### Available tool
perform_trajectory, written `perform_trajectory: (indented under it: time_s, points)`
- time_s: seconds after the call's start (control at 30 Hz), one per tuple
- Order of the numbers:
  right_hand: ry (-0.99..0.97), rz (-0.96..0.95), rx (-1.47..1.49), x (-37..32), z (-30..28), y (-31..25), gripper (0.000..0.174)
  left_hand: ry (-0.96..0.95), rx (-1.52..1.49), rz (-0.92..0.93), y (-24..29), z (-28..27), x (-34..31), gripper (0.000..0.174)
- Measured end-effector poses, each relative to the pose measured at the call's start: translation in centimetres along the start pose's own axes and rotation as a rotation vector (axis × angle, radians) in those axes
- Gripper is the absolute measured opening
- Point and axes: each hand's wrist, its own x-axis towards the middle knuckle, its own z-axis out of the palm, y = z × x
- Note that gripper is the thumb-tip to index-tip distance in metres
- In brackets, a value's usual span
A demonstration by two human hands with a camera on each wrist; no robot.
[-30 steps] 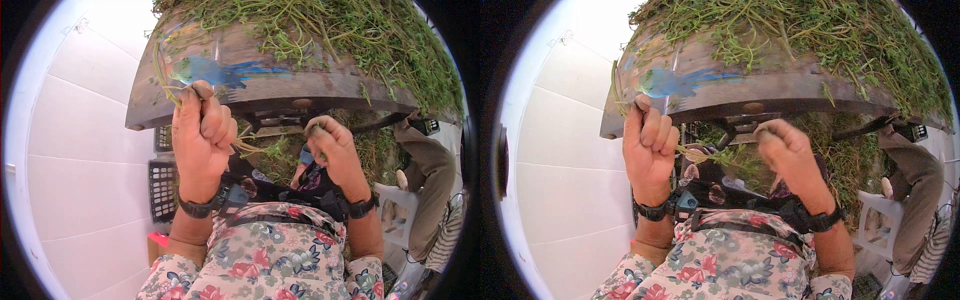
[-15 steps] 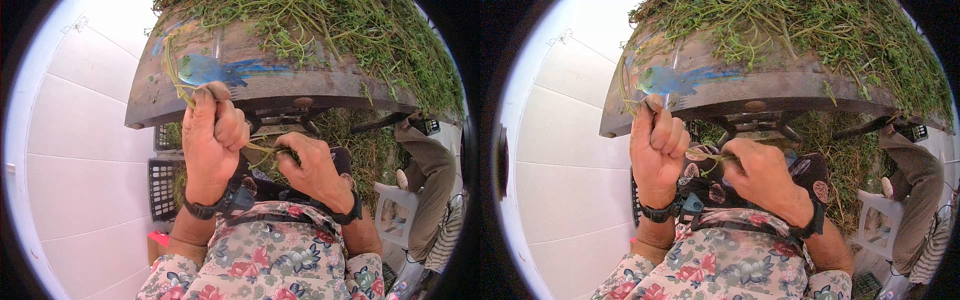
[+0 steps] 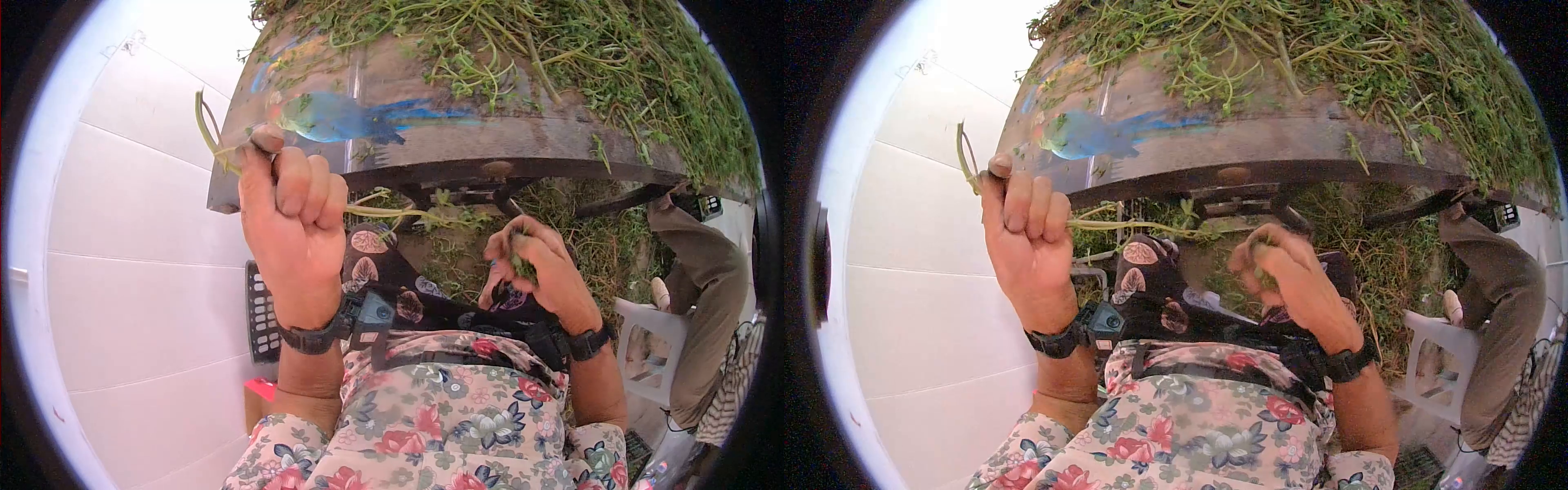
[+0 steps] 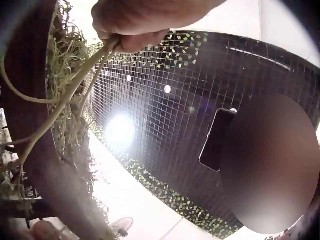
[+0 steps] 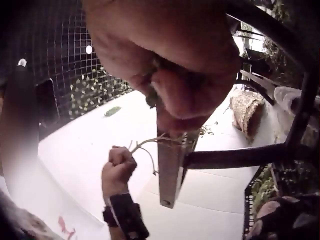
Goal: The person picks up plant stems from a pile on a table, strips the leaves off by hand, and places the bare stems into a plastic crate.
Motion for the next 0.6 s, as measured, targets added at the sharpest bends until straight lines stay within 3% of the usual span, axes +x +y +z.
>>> perform_trajectory:
  time_s: [0.07,0.2,0.23,0.33,0.43,0.53,0.6]
  points:
    - [-0.174,0.049,0.096,-1.4,1.0,-1.5,0.015,0.0,-0.039,0.001,-0.3,0.0,0.1,0.025]
    - [-0.239,0.104,0.057,-1.0,3.8,-1.9,0.027,0.073,-0.035,-0.021,-1.2,0.8,-0.2,0.023]
    - [-0.249,0.017,0.047,-0.4,4.4,-1.2,0.023,0.065,-0.042,-0.039,-1.4,1.0,-0.3,0.024]
    - [-0.201,0.032,0.264,0.5,6.2,-0.8,0.018,0.044,-0.049,-0.075,-2.0,1.4,-0.6,0.024]
    - [-0.182,0.003,0.259,1.0,6.3,-0.4,0.015,0.047,-0.029,-0.084,-2.0,1.4,-0.7,0.024]
    - [-0.223,0.046,0.304,0.8,5.3,-0.5,0.012,0.067,-0.034,-0.101,-1.9,1.3,-0.8,0.025]
    - [-0.147,0.128,0.208,0.4,5.4,-1.3,0.011,0.052,-0.05,-0.132,-1.9,1.1,-0.9,0.025]
